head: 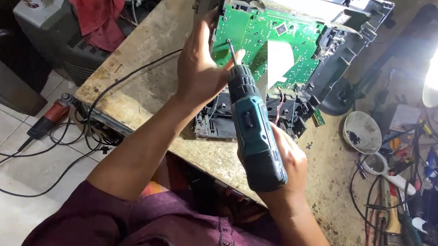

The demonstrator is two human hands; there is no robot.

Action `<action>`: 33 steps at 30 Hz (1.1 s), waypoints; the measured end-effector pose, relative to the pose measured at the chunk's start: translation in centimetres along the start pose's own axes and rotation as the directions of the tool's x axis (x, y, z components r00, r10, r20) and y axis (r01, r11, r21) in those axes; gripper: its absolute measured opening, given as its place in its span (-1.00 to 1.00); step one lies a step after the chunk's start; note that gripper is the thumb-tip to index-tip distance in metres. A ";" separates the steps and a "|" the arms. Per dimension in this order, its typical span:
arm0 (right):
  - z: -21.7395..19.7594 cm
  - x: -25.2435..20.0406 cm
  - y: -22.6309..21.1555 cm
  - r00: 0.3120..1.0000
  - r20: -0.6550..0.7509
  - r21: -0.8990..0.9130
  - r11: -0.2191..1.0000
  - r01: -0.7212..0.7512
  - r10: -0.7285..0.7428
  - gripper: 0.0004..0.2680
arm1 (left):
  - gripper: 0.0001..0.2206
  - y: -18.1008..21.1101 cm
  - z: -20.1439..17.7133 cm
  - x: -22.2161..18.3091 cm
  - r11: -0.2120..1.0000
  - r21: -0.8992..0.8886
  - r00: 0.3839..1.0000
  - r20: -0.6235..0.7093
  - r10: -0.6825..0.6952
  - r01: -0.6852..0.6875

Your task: Detaching the main circuit board and its plastic housing from an electronic device using a power drill and manual manipulation.

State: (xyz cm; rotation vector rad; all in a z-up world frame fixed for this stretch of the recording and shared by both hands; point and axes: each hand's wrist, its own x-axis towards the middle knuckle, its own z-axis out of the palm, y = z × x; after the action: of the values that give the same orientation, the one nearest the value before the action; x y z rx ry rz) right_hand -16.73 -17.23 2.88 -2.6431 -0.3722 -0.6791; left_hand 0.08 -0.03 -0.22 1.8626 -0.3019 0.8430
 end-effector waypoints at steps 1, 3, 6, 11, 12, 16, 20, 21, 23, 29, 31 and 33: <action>0.1 -0.1 0.1 1.000 0.005 0.017 1.000 -0.002 0.002 -0.60 | -0.35 -0.2 0.1 -0.1 1.000 0.001 1.000 0.005 -0.018 0.018; 0.2 0.0 0.2 1.000 0.008 0.036 0.999 -0.004 0.004 -0.59 | -0.34 -0.3 0.1 0.0 0.999 0.002 0.999 0.010 -0.034 0.034; 0.2 0.0 -0.2 1.000 -0.017 0.029 0.999 0.027 -0.026 -0.61 | -0.40 -0.1 0.0 -0.1 1.000 -0.026 1.000 -0.017 0.007 -0.007; 0.3 0.0 -0.1 1.000 -0.013 0.022 1.000 0.001 -0.001 -0.59 | -0.44 0.4 -0.2 0.3 0.999 -0.035 1.000 -0.023 -0.001 0.001; 0.2 0.0 -0.2 1.000 -0.014 0.022 1.000 0.002 -0.002 -0.59 | -0.44 0.4 -0.1 0.3 0.999 -0.035 1.000 -0.024 -0.001 0.000; 0.1 0.1 -0.3 1.000 0.003 0.047 0.999 0.005 -0.005 -0.60 | -0.41 0.4 0.1 0.3 0.999 0.005 0.999 -0.025 -0.041 0.041; 0.0 0.4 -0.4 0.999 0.030 0.001 0.999 -0.043 0.043 -0.62 | -0.43 -0.1 0.6 0.2 1.000 0.004 0.998 -0.067 0.013 -0.012; -0.5 0.6 -0.5 0.999 0.029 0.000 0.999 -0.044 0.044 -0.62 | -0.43 0.0 0.8 0.2 1.000 0.003 0.998 -0.067 0.013 -0.013; -1.5 0.9 -0.8 0.991 0.117 0.039 0.996 -0.074 0.069 -0.65 | -0.47 0.0 0.9 0.2 0.991 -0.021 0.977 -0.167 0.129 -0.134; -3.3 2.8 -3.8 0.993 0.098 0.056 0.996 -0.068 0.062 -0.83 | -0.40 -1.2 1.6 0.0 0.994 -0.017 0.980 -0.173 0.100 -0.104; -3.5 3.0 -4.3 0.994 0.090 0.054 0.997 -0.061 0.056 -0.82 | -0.39 -1.5 1.6 -0.1 0.994 0.000 0.978 -0.181 0.108 -0.110; -3.4 3.0 -4.3 0.995 0.084 0.055 0.997 -0.050 0.046 -0.81 | -0.37 -1.6 1.7 -0.1 0.993 0.024 0.975 -0.190 0.116 -0.114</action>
State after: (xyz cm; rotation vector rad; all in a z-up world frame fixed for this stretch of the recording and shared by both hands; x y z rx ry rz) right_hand -17.04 -14.40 8.47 -2.6224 -0.3448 -0.5375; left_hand 1.64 -0.81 -1.81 1.7731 -0.2859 1.0976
